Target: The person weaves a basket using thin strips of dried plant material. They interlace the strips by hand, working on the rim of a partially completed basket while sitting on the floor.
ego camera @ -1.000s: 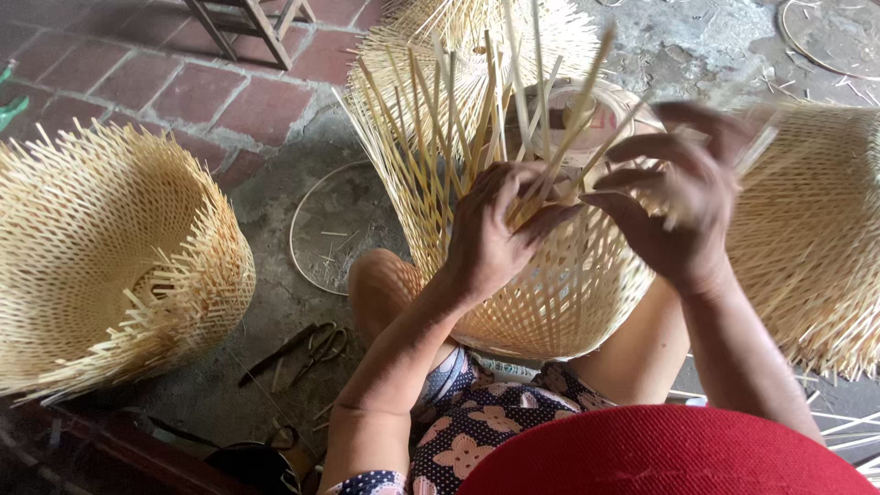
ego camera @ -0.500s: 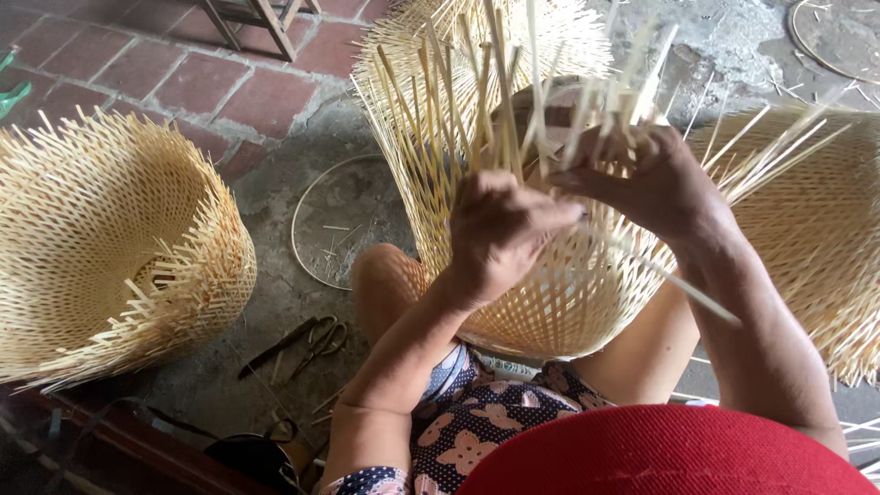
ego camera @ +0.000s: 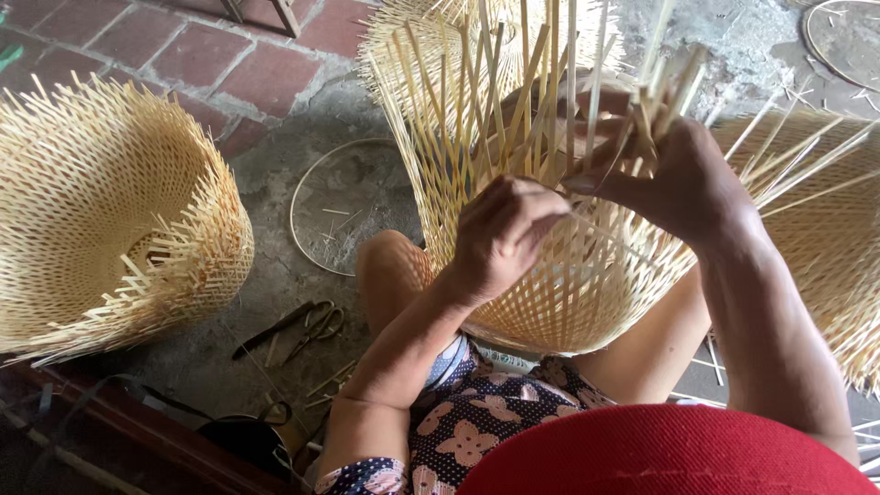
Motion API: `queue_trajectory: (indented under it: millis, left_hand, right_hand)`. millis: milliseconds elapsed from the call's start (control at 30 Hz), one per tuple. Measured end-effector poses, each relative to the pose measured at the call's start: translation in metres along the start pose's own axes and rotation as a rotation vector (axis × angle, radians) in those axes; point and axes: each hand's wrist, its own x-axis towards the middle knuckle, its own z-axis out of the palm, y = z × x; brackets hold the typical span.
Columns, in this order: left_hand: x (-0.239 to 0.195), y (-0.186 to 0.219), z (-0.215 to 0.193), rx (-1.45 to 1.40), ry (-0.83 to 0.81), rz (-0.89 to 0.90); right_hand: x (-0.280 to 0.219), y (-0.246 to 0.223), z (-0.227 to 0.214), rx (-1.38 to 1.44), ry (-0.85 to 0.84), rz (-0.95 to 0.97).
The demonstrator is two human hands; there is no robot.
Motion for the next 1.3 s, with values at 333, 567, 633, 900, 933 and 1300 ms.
queue_trajectory:
  millis: [333, 567, 633, 900, 933, 1300]
  left_hand:
    - [0.013, 0.004, -0.008, -0.272, -0.051, -0.312]
    - [0.029, -0.005, -0.029, 0.106, 0.089, -0.284]
    - [0.034, -0.006, -0.038, 0.197, -0.094, -0.412]
    - [0.036, 0.025, -0.062, -0.272, -0.101, -0.227]
    - [0.035, 0.033, -0.065, -0.294, -0.1, -0.198]
    - [0.05, 0.031, -0.01, 0.269, -0.282, -0.16]
  right_hand:
    - [-0.016, 0.015, 0.014, -0.709, 0.784, -1.13]
    - [-0.01, 0.009, -0.011, -0.305, 0.183, -0.754]
    - [-0.016, 0.016, -0.014, -0.279, 0.173, -0.777]
    - [-0.009, 0.066, -0.039, 0.619, 0.038, -0.79]
    - [-0.007, 0.072, -0.039, 0.499, 0.09, -0.891]
    - [-0.013, 0.081, -0.025, 0.668, 0.111, -0.458]
